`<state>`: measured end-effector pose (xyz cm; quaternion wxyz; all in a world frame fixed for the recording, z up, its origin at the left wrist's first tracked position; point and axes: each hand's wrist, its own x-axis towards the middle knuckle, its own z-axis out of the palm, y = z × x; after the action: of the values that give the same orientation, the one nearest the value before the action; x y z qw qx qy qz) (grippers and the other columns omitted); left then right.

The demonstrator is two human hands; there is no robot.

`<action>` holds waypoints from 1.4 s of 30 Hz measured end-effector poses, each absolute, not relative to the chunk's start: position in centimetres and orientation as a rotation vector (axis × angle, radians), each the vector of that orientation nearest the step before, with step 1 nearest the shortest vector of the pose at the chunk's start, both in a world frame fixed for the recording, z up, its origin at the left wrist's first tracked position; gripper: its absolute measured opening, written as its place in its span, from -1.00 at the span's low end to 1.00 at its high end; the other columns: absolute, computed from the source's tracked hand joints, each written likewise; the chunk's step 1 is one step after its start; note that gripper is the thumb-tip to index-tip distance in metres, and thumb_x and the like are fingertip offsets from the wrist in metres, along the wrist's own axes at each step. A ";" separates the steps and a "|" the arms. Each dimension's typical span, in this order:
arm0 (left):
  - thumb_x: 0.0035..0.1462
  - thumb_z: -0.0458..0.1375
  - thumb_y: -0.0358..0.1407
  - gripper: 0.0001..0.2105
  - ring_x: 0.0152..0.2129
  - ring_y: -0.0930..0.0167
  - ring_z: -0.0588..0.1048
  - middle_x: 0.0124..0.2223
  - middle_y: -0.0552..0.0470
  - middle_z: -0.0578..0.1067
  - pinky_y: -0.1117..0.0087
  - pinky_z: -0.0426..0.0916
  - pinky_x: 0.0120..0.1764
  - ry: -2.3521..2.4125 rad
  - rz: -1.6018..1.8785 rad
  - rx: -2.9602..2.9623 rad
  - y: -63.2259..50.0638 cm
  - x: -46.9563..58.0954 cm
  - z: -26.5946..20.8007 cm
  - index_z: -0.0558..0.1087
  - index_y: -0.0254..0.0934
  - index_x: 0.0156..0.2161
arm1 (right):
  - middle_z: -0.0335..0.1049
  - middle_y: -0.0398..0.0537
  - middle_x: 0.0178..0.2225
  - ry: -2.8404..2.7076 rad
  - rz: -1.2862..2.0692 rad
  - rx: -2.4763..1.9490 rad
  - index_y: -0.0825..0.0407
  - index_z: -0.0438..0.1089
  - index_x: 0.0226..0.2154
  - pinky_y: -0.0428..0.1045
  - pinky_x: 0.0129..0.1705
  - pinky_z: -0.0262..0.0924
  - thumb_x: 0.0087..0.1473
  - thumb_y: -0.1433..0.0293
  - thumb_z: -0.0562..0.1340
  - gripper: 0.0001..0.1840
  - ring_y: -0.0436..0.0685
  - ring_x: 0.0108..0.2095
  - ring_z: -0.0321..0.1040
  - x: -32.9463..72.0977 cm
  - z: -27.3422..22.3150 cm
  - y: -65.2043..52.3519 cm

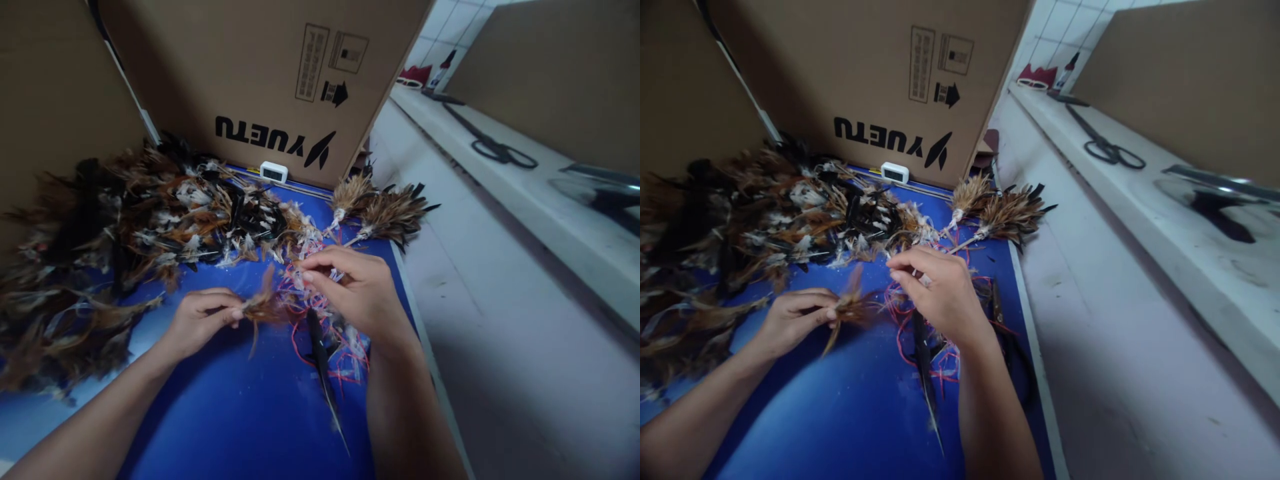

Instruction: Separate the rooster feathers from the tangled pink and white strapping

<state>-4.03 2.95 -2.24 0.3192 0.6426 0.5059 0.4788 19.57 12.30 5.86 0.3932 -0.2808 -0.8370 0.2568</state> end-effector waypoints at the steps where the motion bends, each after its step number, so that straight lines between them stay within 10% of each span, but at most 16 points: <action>1: 0.07 0.23 -0.33 -0.86 -0.61 0.45 0.46 -0.54 0.02 0.51 0.49 0.34 -0.52 1.313 1.279 1.646 3.0 -4.1 -2.4 0.57 -0.28 -0.48 | 0.51 -0.17 -0.38 -2.102 0.652 -0.744 0.00 0.48 -0.35 -0.09 -0.30 0.28 0.05 0.53 0.27 -0.88 0.00 -0.36 0.43 19.6 5.8 12.3; 19: -0.22 0.44 -0.25 -0.78 -0.73 0.59 0.28 -0.58 0.05 0.47 0.52 0.23 -0.63 0.954 1.770 0.760 3.0 -4.8 -1.7 0.51 -0.31 -0.55 | 0.49 -0.14 -0.35 -2.291 0.825 -0.889 0.04 0.48 -0.33 -0.10 -0.25 0.22 0.08 0.52 0.22 -0.87 -0.02 -0.34 0.39 15.9 2.1 12.7; 32: -0.22 0.43 -0.33 -0.75 -0.72 0.61 0.28 -0.54 0.07 0.50 0.54 0.20 -0.61 0.928 1.846 0.635 3.3 -5.2 -1.3 0.42 -0.31 -0.59 | 0.41 0.05 -0.08 -2.762 0.324 -1.147 -0.04 0.36 -0.03 0.04 -0.19 0.27 0.16 0.53 0.05 -0.64 0.19 -0.15 0.43 6.9 -1.7 15.4; 42: -0.23 0.43 -0.33 -0.76 -0.72 0.61 0.28 -0.54 0.06 0.50 0.55 0.20 -0.62 0.936 1.855 0.596 3.5 -5.4 -1.7 0.43 -0.31 -0.57 | 0.42 0.02 -0.16 -2.758 0.358 -0.976 0.02 0.47 -0.22 0.01 -0.21 0.22 0.20 0.47 0.06 -0.74 0.16 -0.19 0.40 6.9 -0.7 15.0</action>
<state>-5.39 3.52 -1.67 0.4706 0.2432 0.3821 0.7572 6.89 15.02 -0.72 0.0971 -0.3296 -0.9313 0.1208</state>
